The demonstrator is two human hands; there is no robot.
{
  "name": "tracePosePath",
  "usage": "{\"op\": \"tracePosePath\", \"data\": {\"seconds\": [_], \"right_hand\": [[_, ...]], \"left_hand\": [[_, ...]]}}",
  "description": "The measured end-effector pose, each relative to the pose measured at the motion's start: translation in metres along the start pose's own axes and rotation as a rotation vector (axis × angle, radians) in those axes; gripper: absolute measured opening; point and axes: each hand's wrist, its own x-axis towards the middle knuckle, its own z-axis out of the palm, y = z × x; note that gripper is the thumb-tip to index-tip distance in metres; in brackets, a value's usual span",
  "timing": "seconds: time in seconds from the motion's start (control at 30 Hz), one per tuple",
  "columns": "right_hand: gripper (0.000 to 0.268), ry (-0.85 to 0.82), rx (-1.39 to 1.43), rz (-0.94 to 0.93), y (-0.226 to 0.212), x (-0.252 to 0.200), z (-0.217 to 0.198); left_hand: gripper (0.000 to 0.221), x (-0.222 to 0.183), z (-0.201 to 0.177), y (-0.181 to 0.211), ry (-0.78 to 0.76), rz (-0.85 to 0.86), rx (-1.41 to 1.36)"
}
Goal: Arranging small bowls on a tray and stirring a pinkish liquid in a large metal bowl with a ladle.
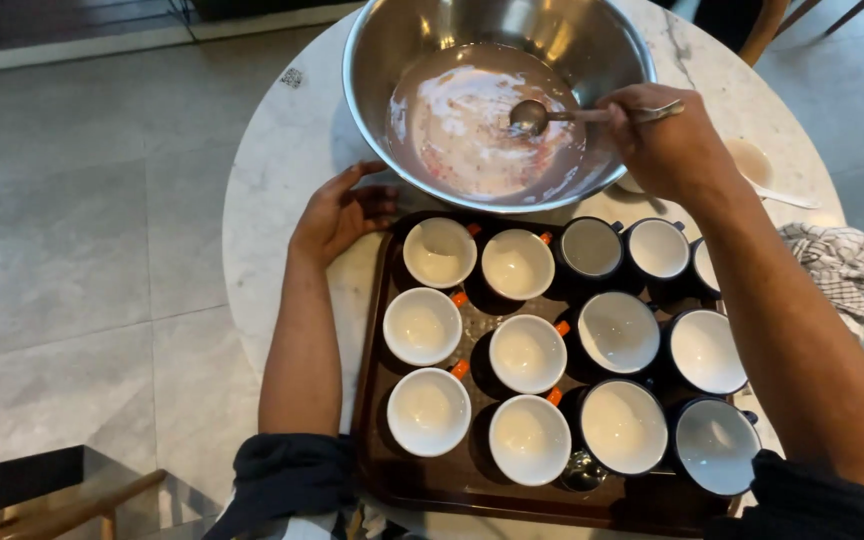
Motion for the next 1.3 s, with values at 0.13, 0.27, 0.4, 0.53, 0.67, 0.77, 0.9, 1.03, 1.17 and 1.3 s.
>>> {"op": "tracePosePath", "data": {"seconds": [0.13,0.27,0.4,0.53,0.67,0.77,0.9,1.03,1.17,1.3], "right_hand": [[0.021,0.085,0.027,-0.019,-0.001,0.0,-0.003],[0.022,0.104,-0.011,-0.016,0.007,0.012,0.014],[0.025,0.124,-0.034,-0.083,-0.001,0.022,0.032],[0.025,0.083,-0.018,-0.242,-0.025,0.026,0.033],[0.027,0.013,0.049,-0.37,-0.036,0.022,0.03],[0.029,-0.057,0.081,-0.346,-0.046,0.007,0.016],[0.023,-0.059,0.139,-0.25,-0.061,-0.02,-0.011],[0.026,-0.141,0.11,-0.17,-0.058,-0.042,-0.036],[0.032,-0.15,-0.103,-0.209,-0.011,-0.051,-0.039],[0.028,-0.093,-0.172,-0.182,0.01,-0.043,-0.028]], "left_hand": [[0.041,-0.001,0.003,0.002,0.015,-0.012,0.012],[0.041,-0.002,0.006,0.003,0.041,-0.017,0.01],[0.04,0.001,0.002,0.002,0.034,-0.027,0.015],[0.039,0.001,0.002,0.002,0.034,-0.025,0.01],[0.038,-0.004,0.008,0.004,0.071,-0.029,0.011],[0.038,-0.001,0.005,0.002,0.06,-0.033,0.005],[0.037,0.015,-0.02,-0.011,-0.054,0.017,-0.001],[0.038,0.014,-0.017,-0.011,-0.033,0.026,0.004],[0.04,-0.004,0.012,0.004,0.072,-0.017,0.024],[0.04,-0.005,0.014,0.005,0.083,-0.02,0.032]]}}
